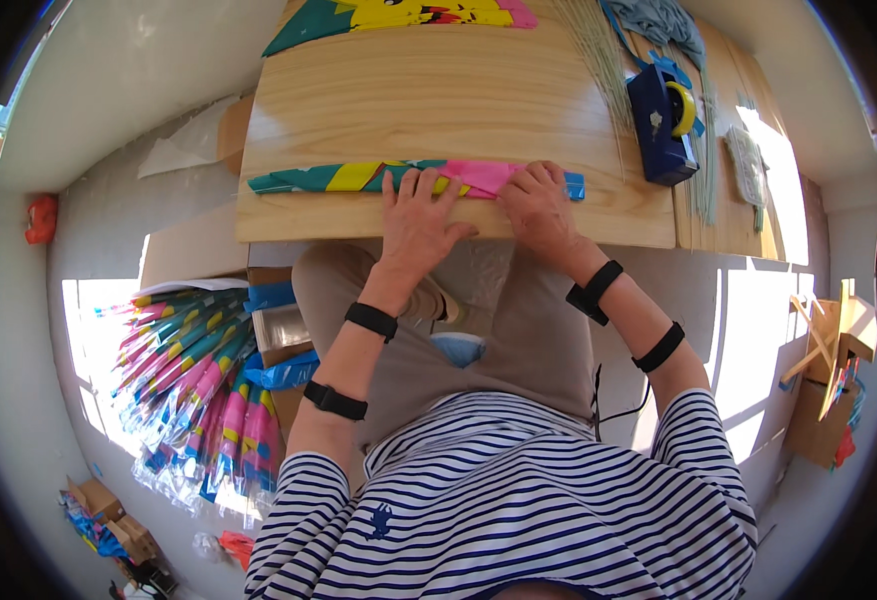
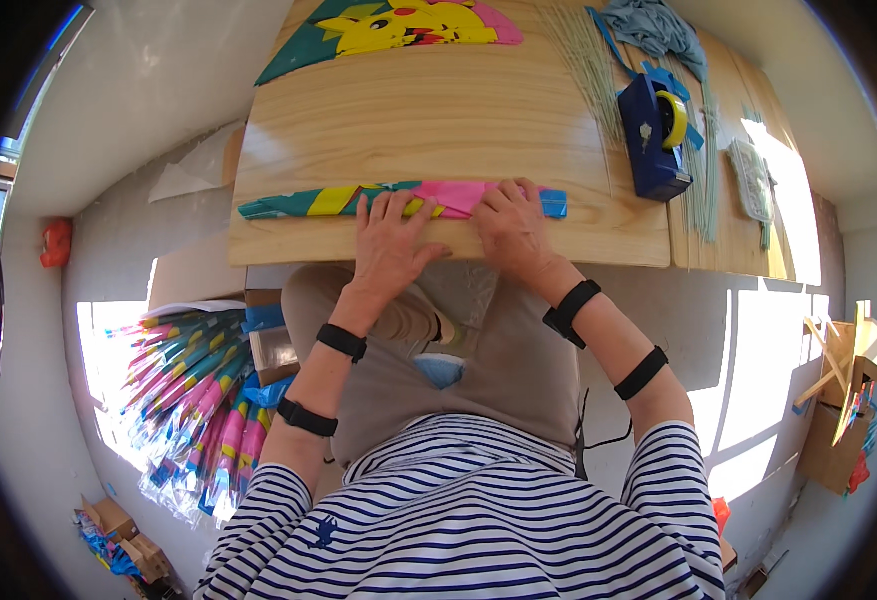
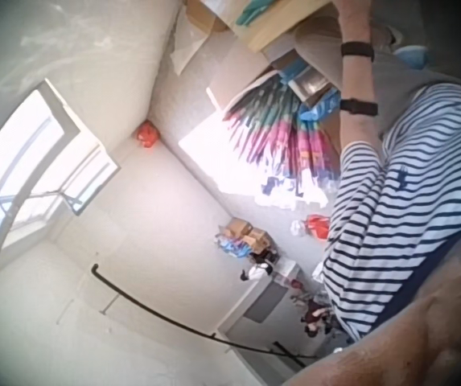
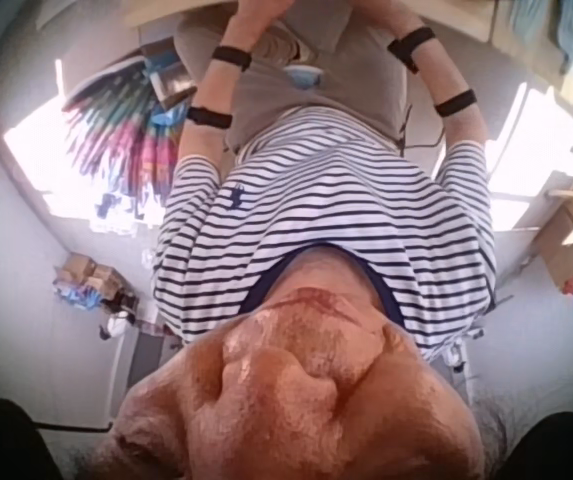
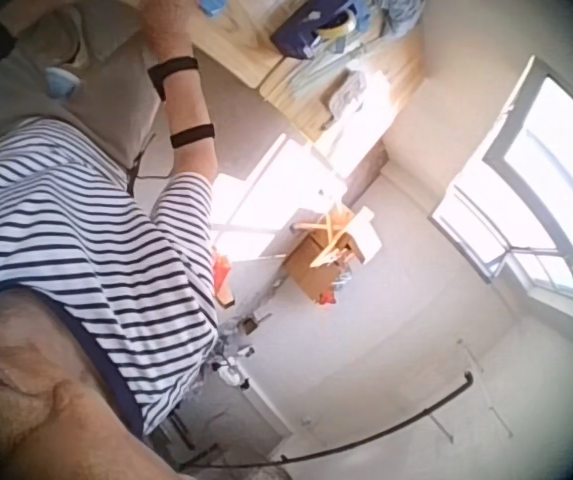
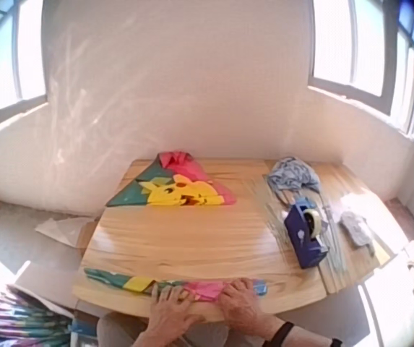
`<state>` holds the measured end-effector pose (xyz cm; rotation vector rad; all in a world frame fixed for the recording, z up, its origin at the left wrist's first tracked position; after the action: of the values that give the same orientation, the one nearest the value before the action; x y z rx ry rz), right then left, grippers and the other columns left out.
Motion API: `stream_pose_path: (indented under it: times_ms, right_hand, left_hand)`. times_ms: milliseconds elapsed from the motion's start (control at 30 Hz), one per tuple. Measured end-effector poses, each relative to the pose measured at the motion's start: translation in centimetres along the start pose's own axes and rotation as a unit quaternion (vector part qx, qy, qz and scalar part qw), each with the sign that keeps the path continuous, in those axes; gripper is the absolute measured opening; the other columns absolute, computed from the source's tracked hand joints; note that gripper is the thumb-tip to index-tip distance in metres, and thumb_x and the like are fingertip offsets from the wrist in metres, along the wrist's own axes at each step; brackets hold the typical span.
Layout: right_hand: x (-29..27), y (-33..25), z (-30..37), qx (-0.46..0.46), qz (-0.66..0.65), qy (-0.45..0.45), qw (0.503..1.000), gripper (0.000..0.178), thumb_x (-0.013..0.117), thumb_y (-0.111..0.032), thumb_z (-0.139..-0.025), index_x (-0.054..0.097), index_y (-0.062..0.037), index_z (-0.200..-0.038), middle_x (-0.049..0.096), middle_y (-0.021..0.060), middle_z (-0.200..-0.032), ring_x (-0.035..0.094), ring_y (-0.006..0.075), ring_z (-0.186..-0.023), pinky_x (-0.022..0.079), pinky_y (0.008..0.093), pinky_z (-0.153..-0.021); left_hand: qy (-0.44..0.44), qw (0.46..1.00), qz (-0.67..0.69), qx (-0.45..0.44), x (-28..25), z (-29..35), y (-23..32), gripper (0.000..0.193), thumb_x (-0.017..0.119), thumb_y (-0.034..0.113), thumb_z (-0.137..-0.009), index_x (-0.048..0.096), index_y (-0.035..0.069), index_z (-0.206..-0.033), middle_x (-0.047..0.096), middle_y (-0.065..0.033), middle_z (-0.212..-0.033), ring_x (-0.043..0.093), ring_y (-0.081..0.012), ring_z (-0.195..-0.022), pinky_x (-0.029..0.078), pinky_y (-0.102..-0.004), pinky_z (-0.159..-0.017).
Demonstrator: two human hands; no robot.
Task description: The person is assembling colorful paper kites and placing them in plastic sleeves.
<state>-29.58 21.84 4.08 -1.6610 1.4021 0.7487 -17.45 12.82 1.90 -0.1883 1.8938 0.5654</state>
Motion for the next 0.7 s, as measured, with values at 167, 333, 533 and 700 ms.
stream_pose_path:
  times_ms: [167, 333, 533, 700]
  right_hand:
    - [-0.2, 2.8, -4.1, 0.078, -0.014, 0.016, 0.997, 0.014, 0.068, -0.01, -0.081, 0.072, -0.0056, -0.094, 0.064, 0.0085, -0.096, 0.059, 0.0301, -0.102, 0.045, 0.0432, -0.097]
    - [2.5, -1.5, -2.1, -0.004, 0.044, -0.055, 0.998, 0.048, 0.066, -0.028, -0.092, 0.061, -0.0019, -0.131, 0.058, 0.0135, -0.135, 0.051, 0.0328, -0.13, 0.038, 0.05, -0.111]
    - [4.5, -0.8, 1.6, 0.032, 0.01, -0.104, 0.994, 0.069, 0.06, -0.042, -0.099, 0.044, -0.0014, -0.152, 0.038, 0.0162, -0.162, 0.03, 0.0342, -0.153, 0.021, 0.0571, -0.124]
    - [2.2, 0.3, 2.3, 0.029, 0.018, -0.057, 0.998, 0.064, 0.067, -0.036, -0.094, 0.05, -0.0021, -0.146, 0.048, 0.0166, -0.154, 0.041, 0.0341, -0.146, 0.025, 0.0567, -0.122]
  left_hand:
    - [-0.014, 1.0, -0.008, -0.009, 0.2, 0.0, 0.3, 0.066, 0.083, 0.045, -0.077, 0.064, 0.016, -0.133, 0.053, -0.01, -0.133, 0.045, -0.0345, -0.131, 0.024, -0.0657, -0.116]
    - [-0.013, 1.0, -0.016, -0.011, 0.5, -0.1, 0.4, 0.065, 0.081, 0.045, -0.078, 0.063, 0.014, -0.132, 0.052, -0.0114, -0.137, 0.044, -0.0368, -0.134, 0.018, -0.0722, -0.116]
    - [-0.01, 0.998, -0.06, 0.034, 0.7, -0.3, 1.3, 0.069, 0.077, 0.046, -0.082, 0.061, 0.008, -0.137, 0.049, -0.0123, -0.15, 0.039, -0.0352, -0.145, 0.012, -0.0714, -0.119]
    - [-0.055, 0.996, -0.044, 0.048, 2.2, -0.4, 0.6, 0.073, 0.074, 0.047, -0.085, 0.058, 0.003, -0.14, 0.05, -0.0142, -0.155, 0.041, -0.0331, -0.146, 0.011, -0.0666, -0.122]
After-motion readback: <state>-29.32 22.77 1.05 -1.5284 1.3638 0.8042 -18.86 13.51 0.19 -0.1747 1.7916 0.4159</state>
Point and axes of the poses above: each hand's wrist, its own z-axis away from the middle knuckle, its own x-axis out of the palm, y = z × x, the point moved 9 cm from there along -z, towards the middle knuckle
